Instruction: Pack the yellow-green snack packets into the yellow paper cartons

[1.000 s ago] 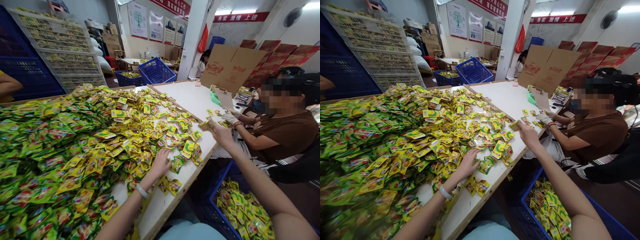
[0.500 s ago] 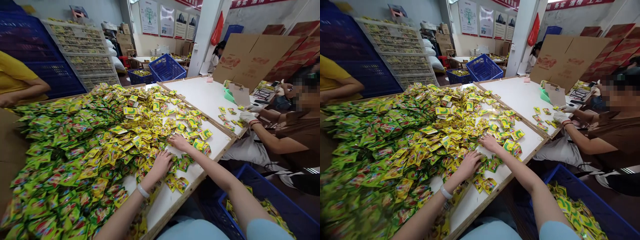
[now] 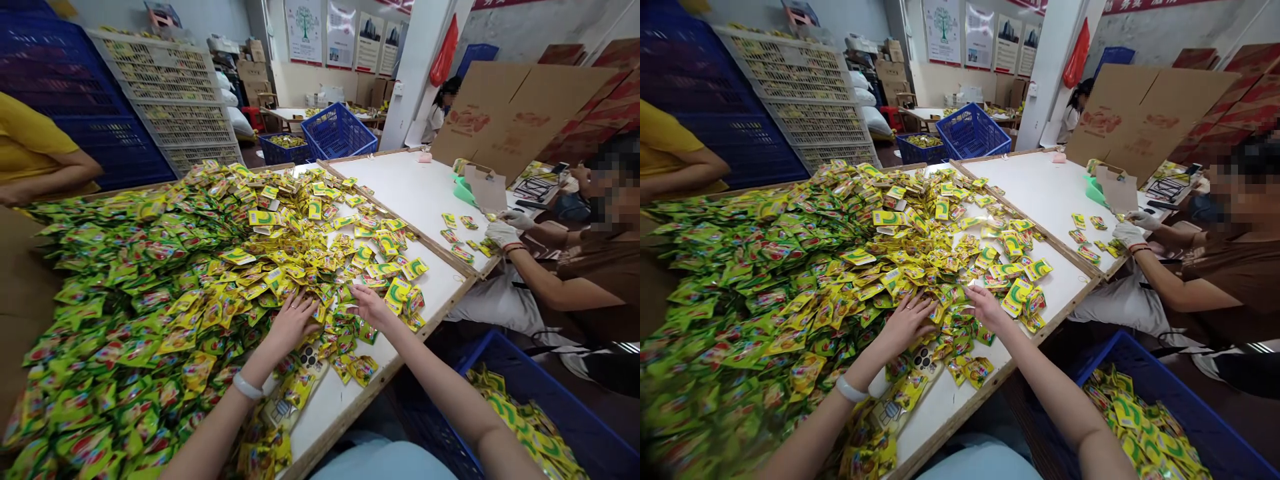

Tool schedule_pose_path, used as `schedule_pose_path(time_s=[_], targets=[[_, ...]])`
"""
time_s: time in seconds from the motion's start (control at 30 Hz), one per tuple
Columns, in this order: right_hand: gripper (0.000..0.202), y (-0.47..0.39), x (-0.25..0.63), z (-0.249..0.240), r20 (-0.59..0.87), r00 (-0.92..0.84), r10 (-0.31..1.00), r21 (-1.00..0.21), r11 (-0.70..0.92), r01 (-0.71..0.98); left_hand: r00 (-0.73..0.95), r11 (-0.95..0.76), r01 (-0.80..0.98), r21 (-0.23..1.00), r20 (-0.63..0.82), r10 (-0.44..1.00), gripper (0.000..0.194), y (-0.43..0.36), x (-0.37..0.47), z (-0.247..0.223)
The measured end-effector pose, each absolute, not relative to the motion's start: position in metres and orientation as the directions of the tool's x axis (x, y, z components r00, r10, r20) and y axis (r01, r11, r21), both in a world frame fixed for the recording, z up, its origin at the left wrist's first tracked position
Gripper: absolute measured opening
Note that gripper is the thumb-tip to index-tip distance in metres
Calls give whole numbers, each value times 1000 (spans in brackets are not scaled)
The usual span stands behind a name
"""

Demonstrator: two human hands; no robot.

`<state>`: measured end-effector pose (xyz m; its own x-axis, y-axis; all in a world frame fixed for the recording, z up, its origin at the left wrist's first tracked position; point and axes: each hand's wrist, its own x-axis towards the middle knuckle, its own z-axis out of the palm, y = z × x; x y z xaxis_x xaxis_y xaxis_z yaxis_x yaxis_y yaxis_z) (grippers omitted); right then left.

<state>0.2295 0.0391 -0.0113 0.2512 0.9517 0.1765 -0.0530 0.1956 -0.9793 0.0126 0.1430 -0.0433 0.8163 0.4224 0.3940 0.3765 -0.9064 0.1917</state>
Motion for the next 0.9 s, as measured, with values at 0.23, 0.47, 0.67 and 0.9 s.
schedule_pose_path(time_s=[0.23,0.47,0.67,0.9], targets=[[37,75,207,28,204,284,937,-944,265,-195,744,-850,373,373,427,514,34,129,14,-32],[36,26,174,-22,224,407,885,-955,283,-90,441,-395,69,916,328,836,54,88,29,-30],[37,18,171,-32,222,509,832,-949,304,-83,478,-323,-26,946,295,827,46,70,54,-31],[47,-13,203,-32,136,422,896,-977,192,-94,631,-413,92,906,268,728,32,44,78,-49]])
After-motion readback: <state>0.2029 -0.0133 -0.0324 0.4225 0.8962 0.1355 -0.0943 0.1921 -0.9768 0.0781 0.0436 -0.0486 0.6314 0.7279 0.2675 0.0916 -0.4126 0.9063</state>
